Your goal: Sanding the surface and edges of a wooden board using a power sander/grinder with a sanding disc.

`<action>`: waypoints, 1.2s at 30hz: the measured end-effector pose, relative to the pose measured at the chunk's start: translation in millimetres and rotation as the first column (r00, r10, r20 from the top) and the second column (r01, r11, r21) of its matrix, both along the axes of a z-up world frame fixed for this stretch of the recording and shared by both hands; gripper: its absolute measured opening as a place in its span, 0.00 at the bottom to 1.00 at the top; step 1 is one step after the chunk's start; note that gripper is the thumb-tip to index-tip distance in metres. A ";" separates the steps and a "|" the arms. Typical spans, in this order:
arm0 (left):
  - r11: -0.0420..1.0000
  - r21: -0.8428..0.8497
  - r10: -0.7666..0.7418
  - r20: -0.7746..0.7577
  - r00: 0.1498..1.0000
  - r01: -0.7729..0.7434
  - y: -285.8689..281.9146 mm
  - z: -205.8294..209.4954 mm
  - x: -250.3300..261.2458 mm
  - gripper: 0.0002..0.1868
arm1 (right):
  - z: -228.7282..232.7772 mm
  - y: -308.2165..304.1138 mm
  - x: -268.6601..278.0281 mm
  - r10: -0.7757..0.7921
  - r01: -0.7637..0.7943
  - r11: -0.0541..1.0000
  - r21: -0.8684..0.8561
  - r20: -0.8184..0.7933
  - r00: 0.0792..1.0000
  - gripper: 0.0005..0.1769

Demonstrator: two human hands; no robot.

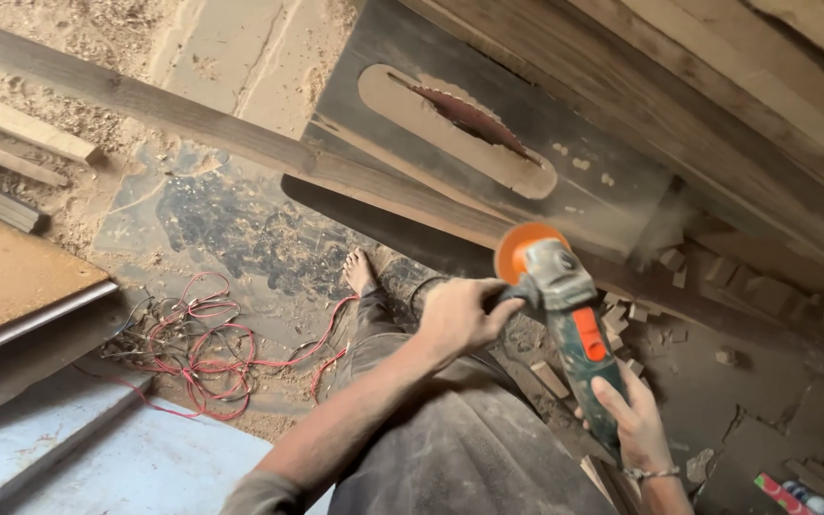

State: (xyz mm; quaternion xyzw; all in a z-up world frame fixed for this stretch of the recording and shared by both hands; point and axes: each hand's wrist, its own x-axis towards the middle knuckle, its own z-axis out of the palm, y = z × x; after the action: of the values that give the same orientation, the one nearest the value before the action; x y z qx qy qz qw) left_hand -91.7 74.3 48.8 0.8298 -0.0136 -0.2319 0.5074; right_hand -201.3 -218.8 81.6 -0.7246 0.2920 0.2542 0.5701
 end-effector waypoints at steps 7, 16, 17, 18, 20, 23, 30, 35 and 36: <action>0.963 -0.018 0.266 0.213 0.940 -0.268 60.9 -3.3 -10.5 0.19 | -19.1 59.4 38.9 0.103 -0.102 0.995 -0.012 0.060 0.993 0.29; 0.776 0.086 0.587 0.264 0.765 -0.625 247.7 -24.3 11.4 0.15 | -25.6 255.6 159.1 0.496 -0.527 0.843 0.104 0.225 0.839 0.31; 0.769 0.085 0.596 0.262 0.759 -0.633 258.6 -24.7 12.7 0.15 | -26.0 267.1 163.8 0.506 -0.536 0.838 0.104 0.222 0.834 0.31; 0.771 0.086 0.594 0.262 0.761 -0.631 268.8 -25.3 14.2 0.15 | -26.6 277.9 168.8 0.508 -0.540 0.832 0.129 0.219 0.833 0.32; 0.775 0.086 0.590 0.258 0.765 -0.626 281.4 -22.0 16.0 0.15 | -24.4 291.0 172.6 0.507 -0.541 0.827 0.152 0.211 0.835 0.32; 0.776 0.076 0.575 0.322 0.752 -0.626 277.3 -14.0 16.8 0.15 | -9.7 290.1 169.6 0.496 -0.523 0.843 0.127 0.191 0.847 0.33; 0.821 0.059 0.548 0.192 0.814 -0.567 214.5 7.6 3.8 0.17 | 10.3 231.1 137.9 0.425 -0.429 0.899 0.092 0.066 0.903 0.36; 0.873 0.029 0.480 0.135 0.867 -0.487 165.6 2.9 -0.9 0.18 | 19.3 178.5 112.6 0.391 -0.391 0.920 -0.014 0.023 0.920 0.38; 0.884 0.000 0.462 0.144 0.875 -0.467 156.3 4.3 -2.3 0.18 | 19.6 168.3 105.5 0.374 -0.374 0.927 -0.030 0.007 0.927 0.38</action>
State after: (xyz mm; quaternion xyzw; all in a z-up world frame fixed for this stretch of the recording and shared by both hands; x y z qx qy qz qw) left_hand -94.1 230.5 53.1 0.8315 0.1543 -0.0451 0.5317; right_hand -95.9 -50.5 101.2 -0.7767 0.1484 0.3493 0.5028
